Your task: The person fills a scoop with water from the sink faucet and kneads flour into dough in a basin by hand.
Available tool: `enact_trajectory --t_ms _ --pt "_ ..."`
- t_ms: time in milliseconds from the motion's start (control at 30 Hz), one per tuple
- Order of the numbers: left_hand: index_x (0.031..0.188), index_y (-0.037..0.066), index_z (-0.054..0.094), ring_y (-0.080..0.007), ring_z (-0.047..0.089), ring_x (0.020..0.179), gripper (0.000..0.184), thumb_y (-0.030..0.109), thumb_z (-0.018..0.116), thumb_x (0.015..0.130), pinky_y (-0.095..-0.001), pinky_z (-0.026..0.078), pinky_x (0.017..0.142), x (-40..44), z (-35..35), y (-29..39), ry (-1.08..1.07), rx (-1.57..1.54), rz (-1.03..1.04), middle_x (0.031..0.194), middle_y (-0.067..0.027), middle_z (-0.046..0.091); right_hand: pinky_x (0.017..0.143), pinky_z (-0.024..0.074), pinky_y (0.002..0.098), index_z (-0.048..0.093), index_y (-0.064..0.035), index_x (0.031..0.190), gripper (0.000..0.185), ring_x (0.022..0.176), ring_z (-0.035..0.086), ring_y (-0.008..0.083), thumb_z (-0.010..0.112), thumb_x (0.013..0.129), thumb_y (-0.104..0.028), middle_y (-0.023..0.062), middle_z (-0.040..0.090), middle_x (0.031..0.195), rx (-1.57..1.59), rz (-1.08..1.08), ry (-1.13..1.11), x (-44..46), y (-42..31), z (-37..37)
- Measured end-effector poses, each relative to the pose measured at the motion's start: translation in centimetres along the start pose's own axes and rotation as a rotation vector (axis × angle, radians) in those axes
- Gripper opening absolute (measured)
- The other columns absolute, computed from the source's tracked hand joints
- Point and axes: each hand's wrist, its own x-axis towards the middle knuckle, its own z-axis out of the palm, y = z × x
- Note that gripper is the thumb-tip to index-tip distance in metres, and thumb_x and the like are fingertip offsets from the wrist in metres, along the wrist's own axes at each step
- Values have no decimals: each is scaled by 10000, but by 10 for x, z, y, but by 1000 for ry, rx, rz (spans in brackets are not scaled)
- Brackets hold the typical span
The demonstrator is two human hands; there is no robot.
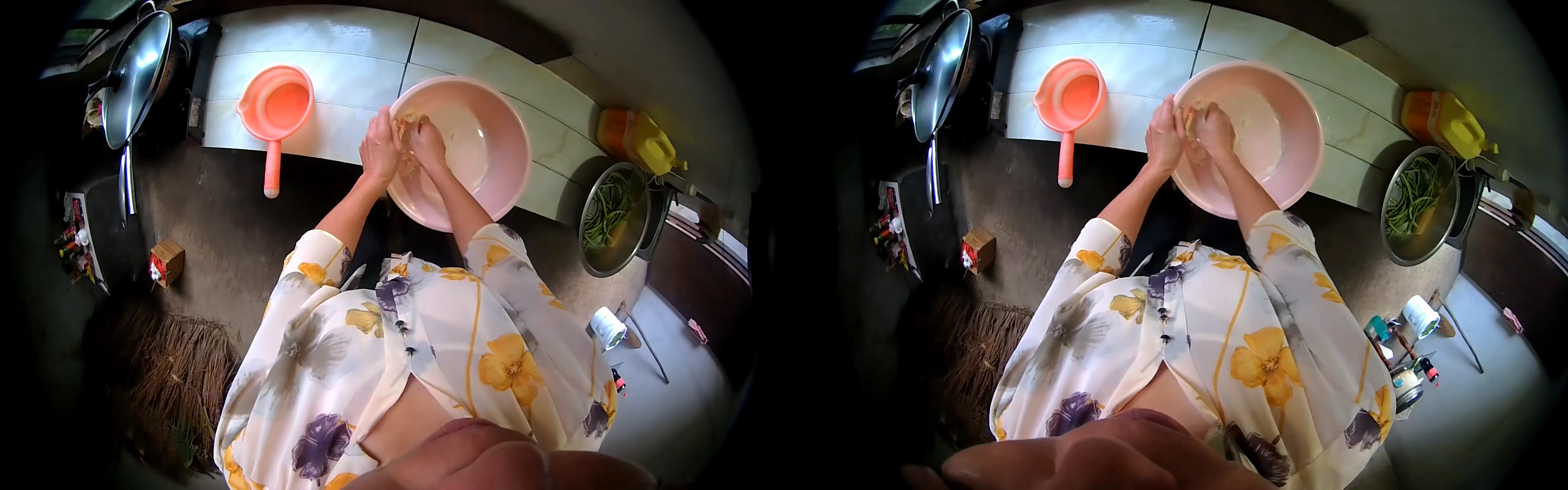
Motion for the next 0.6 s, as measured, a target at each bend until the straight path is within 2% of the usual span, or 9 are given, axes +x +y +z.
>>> enact_trajectory --t_ms 100,167,200,267,300,367,400,500,600 --pt "1330 61 540 -434 658 951 352 192 563 1004 -504 532 792 0 -1 -1 -12 -9 -15 1103 -218 661 887 496 536 637 11 1146 333 1000 653 459 565 970 -263 309 666 1062 129 13 -56 -22 9 -34" --pt "1329 62 541 -432 657 956 352 195 563 1004 -503 532 794 0 0 -1 -13 -19 -17 1101 -214 662 918 507 475 596 7 1265 363 1056 651 413 613 962 -192 252 679 1103 200 20 -177 -36 11 -49" --pt "1330 63 540 -433 657 956 353 192 563 1003 -505 532 796 0 -1 -1 -14 -27 -18 1106 -214 660 918 507 475 596 7 1265 363 1056 651 413 613 962 -192 252 679 1103 193 22 -175 -40 9 -49" --pt "1331 63 540 -433 656 957 354 189 563 1001 -506 532 799 3 -1 0 -6 -36 -19 1112 -215 658 963 460 528 585 9 1246 393 1104 575 475 644 907 -180 279 615 1197 -64 -241 -26 -39 3 -39" --pt "1334 64 538 -437 656 956 357 184 563 999 -508 533 801 3 -1 0 -6 -47 -18 1115 -217 657 963 460 528 585 9 1246 393 1104 575 475 644 907 -180 279 615 1197 -63 -242 -30 -40 1 -25" --pt "1337 64 537 -441 655 956 360 179 563 996 -511 533 804 0 -1 -4 -9 -50 -23 1118 -219 655 1016 402 547 582 -5 1261 416 1171 509 479 644 879 -158 256 587 1228 -126 -443 86 -47 4 16" --pt "1335 63 538 -445 655 948 361 177 565 994 -512 534 801 -1 0 -6 9 -59 -28 1116 -221 655 1044 359 552 599 -6 1206 384 1218 470 482 644 860 -167 255 575 1226 -149 -352 116 -46 15 39" --pt "1336 62 537 -449 656 940 364 176 567 991 -512 536 793 -1 0 -6 8 -47 -48 1113 -224 653 1008 386 533 604 -2 1157 341 1175 510 444 622 877 -196 234 600 1164 -375 -298 190 -37 21 58" --pt "1343 61 529 -448 656 938 372 180 567 993 -513 537 785 2 -3 -3 -46 -34 -70 1113 -224 649 953 414 532 606 -10 1124 322 1124 546 412 607 888 -230 218 619 1130 -319 -236 74 -15 20 53"
